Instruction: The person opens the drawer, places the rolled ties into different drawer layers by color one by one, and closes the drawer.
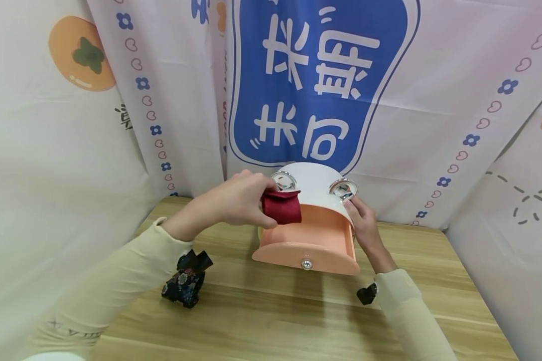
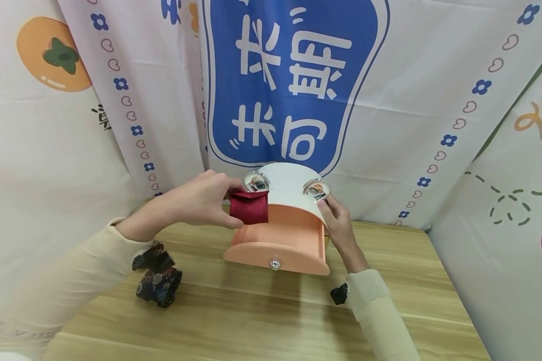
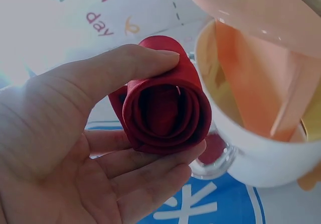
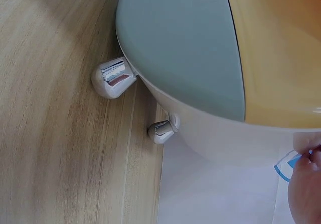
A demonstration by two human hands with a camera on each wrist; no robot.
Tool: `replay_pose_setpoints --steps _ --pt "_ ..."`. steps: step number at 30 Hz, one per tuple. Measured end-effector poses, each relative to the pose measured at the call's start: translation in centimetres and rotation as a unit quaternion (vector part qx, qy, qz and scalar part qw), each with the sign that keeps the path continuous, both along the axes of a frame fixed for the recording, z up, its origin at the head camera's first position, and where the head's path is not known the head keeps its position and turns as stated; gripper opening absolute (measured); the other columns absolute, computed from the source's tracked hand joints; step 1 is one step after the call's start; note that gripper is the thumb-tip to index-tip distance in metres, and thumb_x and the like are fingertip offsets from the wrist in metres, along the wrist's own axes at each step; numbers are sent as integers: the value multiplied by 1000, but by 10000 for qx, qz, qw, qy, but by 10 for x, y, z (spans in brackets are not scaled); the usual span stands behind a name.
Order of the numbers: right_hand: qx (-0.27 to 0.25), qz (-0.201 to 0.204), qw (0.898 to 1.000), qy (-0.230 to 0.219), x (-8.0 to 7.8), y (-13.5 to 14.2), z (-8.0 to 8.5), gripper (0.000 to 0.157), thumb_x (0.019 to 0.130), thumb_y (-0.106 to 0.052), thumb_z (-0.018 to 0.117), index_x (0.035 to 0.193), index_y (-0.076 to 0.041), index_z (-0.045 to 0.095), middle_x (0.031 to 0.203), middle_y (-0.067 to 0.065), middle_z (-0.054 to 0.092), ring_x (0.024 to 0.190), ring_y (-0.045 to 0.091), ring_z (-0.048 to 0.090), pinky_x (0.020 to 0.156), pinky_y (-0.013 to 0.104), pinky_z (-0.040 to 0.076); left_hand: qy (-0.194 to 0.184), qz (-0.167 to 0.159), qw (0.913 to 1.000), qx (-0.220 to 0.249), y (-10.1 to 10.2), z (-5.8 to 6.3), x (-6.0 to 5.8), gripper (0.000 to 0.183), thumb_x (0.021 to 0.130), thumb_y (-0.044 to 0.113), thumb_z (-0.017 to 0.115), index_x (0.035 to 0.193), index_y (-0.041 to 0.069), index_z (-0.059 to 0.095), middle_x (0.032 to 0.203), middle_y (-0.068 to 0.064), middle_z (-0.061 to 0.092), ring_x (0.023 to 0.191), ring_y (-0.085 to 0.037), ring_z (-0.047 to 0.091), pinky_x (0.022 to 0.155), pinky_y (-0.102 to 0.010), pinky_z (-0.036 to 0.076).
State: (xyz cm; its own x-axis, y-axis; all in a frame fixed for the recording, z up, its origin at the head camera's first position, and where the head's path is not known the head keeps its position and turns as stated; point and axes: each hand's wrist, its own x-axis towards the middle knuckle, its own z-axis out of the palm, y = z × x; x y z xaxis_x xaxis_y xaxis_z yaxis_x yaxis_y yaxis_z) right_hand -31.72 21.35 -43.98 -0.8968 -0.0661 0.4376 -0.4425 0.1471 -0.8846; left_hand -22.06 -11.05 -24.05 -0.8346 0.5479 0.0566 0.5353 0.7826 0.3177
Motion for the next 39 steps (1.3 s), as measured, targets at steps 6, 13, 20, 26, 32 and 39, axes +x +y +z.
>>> replay_pose_setpoints --steps 6,13,20,26,32,39 --pt "-16 -28 10000 -10 0 0 -1 45 111 -24 51 146 2 58 112 -20 69 96 -2 67 81 16 58 -198 -183 9996 95 14 -6 -2 41 80 29 89 111 8 73 97 -2 73 83 -17 65 71 -28 54" --pt "-25 -59 10000 -52 0 -1 0 43 110 -24 51 142 4 60 107 -17 68 93 -1 66 79 16 58 -363 -296 9987 194 25 -23 -9 42 80 30 90 113 9 73 99 -1 73 89 -17 65 75 -28 56" --pt "-63 -86 9999 -92 0 -1 1 41 110 -26 53 137 3 63 100 -12 68 86 1 66 73 18 59 -246 -492 9984 157 32 -38 -16 43 79 33 91 111 11 74 96 2 73 87 -15 63 75 -28 52" --pt "-140 -63 9999 -20 -2 -1 0 30 109 -24 54 126 -4 68 93 -11 67 80 1 65 69 19 58 -339 -563 9975 257 34 -47 -22 44 80 31 91 114 9 74 100 1 74 90 -15 65 78 -28 54" --pt "-112 -60 9999 31 -4 -1 0 22 110 -27 54 115 -10 68 86 -9 64 73 3 63 63 21 57 -557 -643 9959 307 37 -55 -26 43 82 27 90 117 8 74 105 -1 75 95 -18 66 82 -29 55" --pt "-93 -102 9999 -95 -1 -1 -2 35 110 -28 53 130 -2 65 93 -10 67 77 2 67 67 22 60 -524 -827 9946 354 42 -67 -31 38 84 24 89 116 8 75 104 1 76 93 -18 66 80 -29 53"
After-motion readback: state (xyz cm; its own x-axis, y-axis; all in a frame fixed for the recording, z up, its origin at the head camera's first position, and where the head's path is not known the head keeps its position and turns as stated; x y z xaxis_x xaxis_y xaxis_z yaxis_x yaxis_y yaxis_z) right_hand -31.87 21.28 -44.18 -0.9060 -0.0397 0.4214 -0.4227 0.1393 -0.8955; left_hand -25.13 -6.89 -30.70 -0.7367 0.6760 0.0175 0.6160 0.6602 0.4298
